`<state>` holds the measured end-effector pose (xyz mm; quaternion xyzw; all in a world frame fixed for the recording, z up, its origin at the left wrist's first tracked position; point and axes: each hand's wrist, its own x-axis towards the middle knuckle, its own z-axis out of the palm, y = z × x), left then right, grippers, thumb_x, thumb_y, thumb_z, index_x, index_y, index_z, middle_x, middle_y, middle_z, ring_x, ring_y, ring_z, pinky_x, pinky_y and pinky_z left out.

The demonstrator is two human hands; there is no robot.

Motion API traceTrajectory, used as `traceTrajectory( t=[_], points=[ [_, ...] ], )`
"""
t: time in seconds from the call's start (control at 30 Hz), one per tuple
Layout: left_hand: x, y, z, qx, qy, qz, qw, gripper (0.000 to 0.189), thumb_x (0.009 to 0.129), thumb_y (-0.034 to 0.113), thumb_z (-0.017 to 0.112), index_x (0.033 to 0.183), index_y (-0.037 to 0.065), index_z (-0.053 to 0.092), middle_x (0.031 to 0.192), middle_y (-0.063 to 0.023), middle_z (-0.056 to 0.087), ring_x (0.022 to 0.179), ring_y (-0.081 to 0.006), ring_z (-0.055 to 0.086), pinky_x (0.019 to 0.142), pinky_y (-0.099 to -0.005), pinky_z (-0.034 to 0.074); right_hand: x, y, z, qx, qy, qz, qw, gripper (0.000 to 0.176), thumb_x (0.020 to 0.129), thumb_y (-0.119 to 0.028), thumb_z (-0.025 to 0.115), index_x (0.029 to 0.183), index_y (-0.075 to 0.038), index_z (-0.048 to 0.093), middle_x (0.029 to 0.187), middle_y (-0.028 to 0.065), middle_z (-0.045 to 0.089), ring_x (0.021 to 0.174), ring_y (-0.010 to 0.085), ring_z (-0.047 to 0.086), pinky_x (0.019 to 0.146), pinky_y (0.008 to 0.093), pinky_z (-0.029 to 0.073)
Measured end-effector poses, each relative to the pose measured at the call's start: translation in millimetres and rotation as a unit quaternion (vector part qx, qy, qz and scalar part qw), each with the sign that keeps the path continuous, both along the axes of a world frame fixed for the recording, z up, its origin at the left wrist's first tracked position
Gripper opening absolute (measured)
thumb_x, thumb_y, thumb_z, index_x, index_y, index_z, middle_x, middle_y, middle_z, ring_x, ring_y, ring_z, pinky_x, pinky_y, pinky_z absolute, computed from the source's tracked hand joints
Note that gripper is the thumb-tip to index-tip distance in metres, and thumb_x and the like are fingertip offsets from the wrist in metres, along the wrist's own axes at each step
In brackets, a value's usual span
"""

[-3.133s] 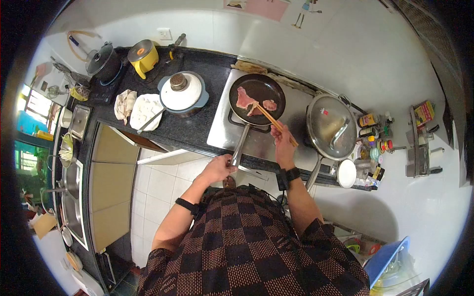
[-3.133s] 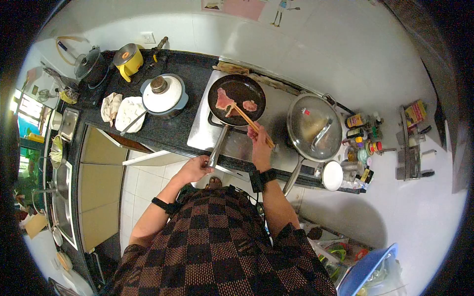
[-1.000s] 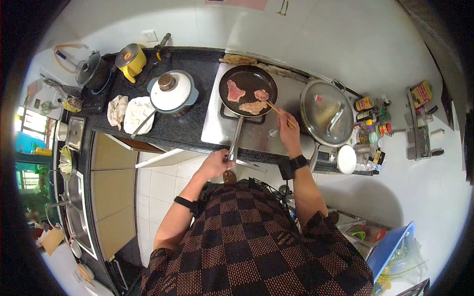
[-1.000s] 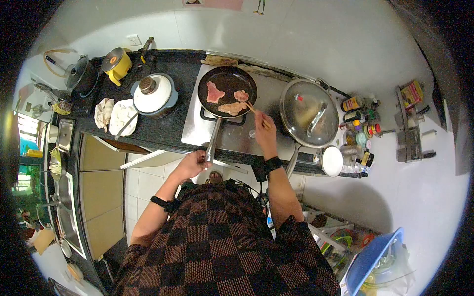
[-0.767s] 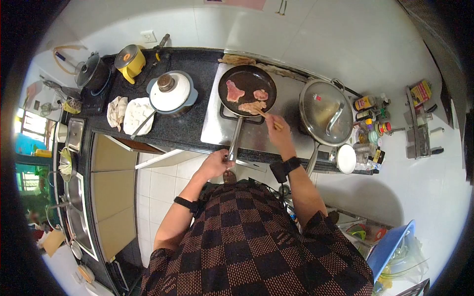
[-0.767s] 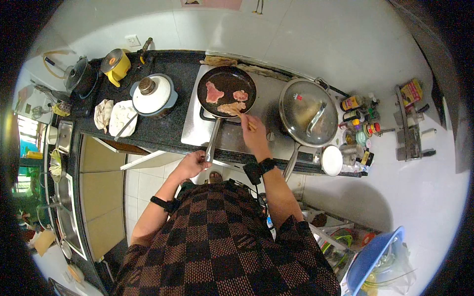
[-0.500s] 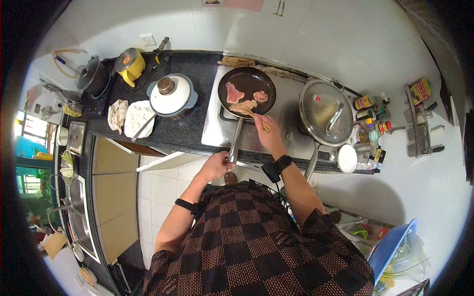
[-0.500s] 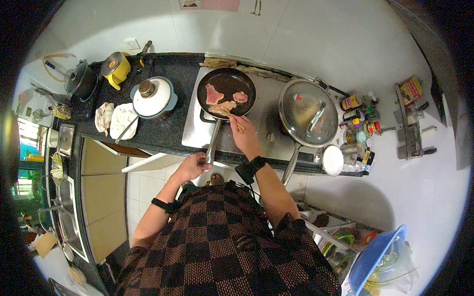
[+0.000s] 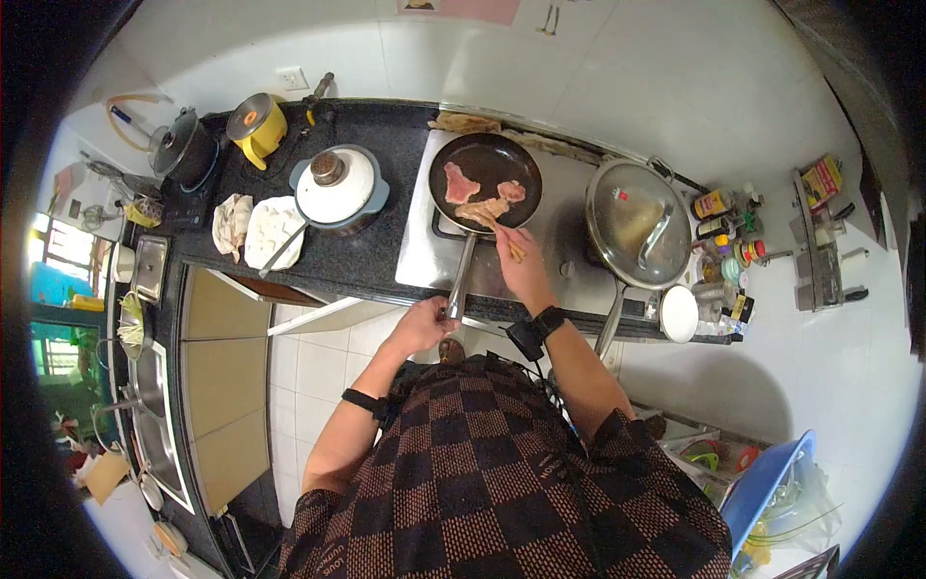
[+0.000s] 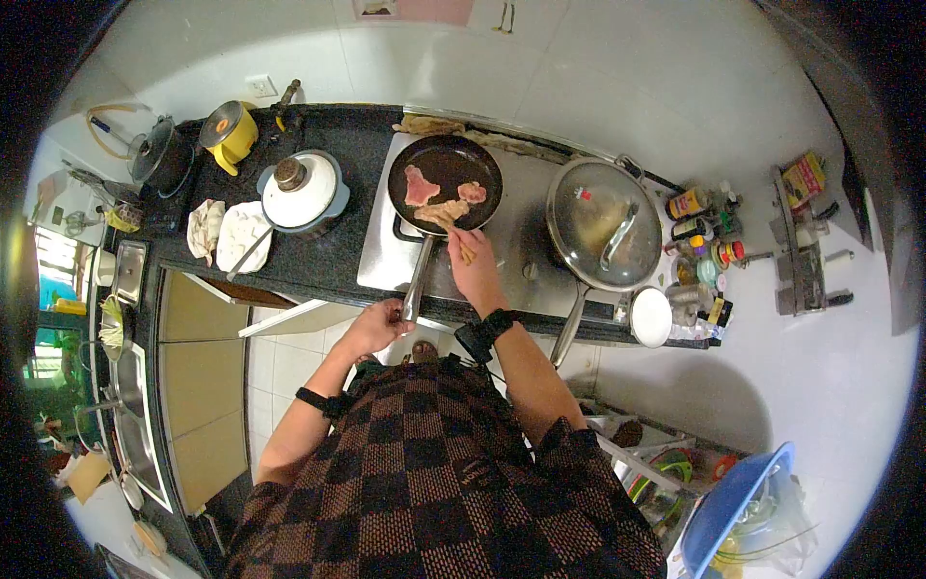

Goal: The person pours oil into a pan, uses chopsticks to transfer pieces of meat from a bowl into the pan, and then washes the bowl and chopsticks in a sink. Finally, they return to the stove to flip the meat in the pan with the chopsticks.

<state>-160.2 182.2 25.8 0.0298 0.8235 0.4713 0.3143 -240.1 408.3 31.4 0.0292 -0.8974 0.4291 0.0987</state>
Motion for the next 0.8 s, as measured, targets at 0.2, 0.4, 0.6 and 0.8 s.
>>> traceTrajectory(
  t=[0.2, 0.4, 0.6, 0.8],
  points=[
    [-0.4, 0.4, 7.1, -0.015, 0.002, -0.001, 1.000, 0.035, 0.088, 0.020, 0.077, 0.110, -0.004, 0.065, 0.082, -0.0140, 0.070, 0.074, -0.0227, 0.065, 0.072, -0.0376, 0.051, -2.1, 4.8, -0.4, 0.014, 0.022, -0.008, 1.000, 0.029, 0.102, -0.023, 0.055, 0.113, 0.000, 0.069, 0.097, 0.0200, 0.066, 0.094, 0.0367, 0.063, 0.084, 0.0424, 0.050],
    [1.2, -2.7, -12.1, 0.017, -0.005, 0.009, 1.000, 0.036, 0.087, 0.021, 0.077, 0.111, -0.004, 0.065, 0.084, -0.0169, 0.071, 0.076, -0.0273, 0.068, 0.073, -0.0400, 0.052, -16.8, 27.4, 5.9, 0.039, 0.050, -0.054, 0.997, 0.022, 0.099, -0.021, 0.061, 0.106, -0.002, 0.069, 0.098, 0.0190, 0.066, 0.095, 0.0380, 0.061, 0.081, 0.0457, 0.050],
    [0.8, -2.9, -11.3, 0.013, -0.009, 0.012, 1.000, 0.038, 0.088, 0.022, 0.077, 0.113, -0.004, 0.065, 0.088, -0.0171, 0.072, 0.081, -0.0276, 0.070, 0.076, -0.0393, 0.053, -27.3, 34.3, -15.2, 0.083, 0.102, -0.017, 0.991, 0.020, 0.098, -0.019, 0.063, 0.108, -0.003, 0.067, 0.093, 0.0178, 0.062, 0.093, 0.0364, 0.059, 0.083, 0.0456, 0.049],
    [-1.3, -4.5, -14.0, -0.012, 0.013, -0.017, 1.000, 0.037, 0.091, 0.019, 0.076, 0.114, -0.006, 0.061, 0.083, -0.0110, 0.070, 0.073, -0.0160, 0.063, 0.070, -0.0341, 0.052, -30.6, 30.3, -14.3, 0.086, 0.138, -0.001, 0.987, 0.019, 0.098, -0.017, 0.061, 0.108, -0.002, 0.065, 0.093, 0.0174, 0.058, 0.091, 0.0364, 0.058, 0.084, 0.0463, 0.048]
  ],
)
